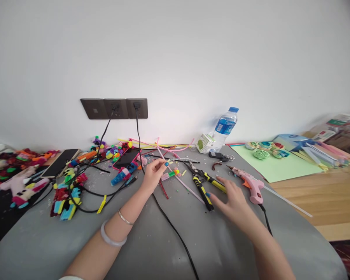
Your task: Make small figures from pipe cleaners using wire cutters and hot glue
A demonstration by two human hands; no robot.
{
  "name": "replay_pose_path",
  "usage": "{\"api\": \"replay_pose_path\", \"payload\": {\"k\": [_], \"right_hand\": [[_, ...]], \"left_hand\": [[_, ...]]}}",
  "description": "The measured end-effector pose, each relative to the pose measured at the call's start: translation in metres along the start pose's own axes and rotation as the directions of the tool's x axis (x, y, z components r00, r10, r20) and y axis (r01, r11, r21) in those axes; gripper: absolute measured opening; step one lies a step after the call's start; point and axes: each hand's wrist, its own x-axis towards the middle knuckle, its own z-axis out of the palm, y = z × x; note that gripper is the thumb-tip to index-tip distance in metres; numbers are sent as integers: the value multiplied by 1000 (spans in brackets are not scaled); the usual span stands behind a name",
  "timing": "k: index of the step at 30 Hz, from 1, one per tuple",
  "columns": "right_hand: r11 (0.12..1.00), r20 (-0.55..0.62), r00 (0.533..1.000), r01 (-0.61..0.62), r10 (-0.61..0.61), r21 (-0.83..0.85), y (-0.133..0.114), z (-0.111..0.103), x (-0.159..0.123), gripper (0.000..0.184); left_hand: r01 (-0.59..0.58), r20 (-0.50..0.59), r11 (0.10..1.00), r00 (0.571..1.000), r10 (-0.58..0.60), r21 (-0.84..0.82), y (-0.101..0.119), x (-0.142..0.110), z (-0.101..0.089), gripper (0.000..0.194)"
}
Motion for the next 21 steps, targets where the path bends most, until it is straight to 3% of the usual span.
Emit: {"api": "replay_pose_path", "payload": {"k": [4,7,12,16,21], "right_hand": [[962,-14,1000,-9,5,-273,-10,25,-8,71],[946,21,999,-37,47,-321,-15,23,-4,69],[959,129,987,-52,91,-279,-18,0,13,73],[983,163,977,-115,138,-142,-16,-20,20,52],[987,61,986,-150,154,-62,-14,-39,15,41]], "left_hand": [[22,-7,1000,1000,-22,-12,-2,1,-1,38],[20,7,1000,1000,-20,7,0,1,-1,38],[6,52,999,999,-9,45,4,0,-2,37],[2,69,998,998,-7,67,3,-1,-2,36],[41,56,998,997,-44,49,1,0,-2,34]]}}
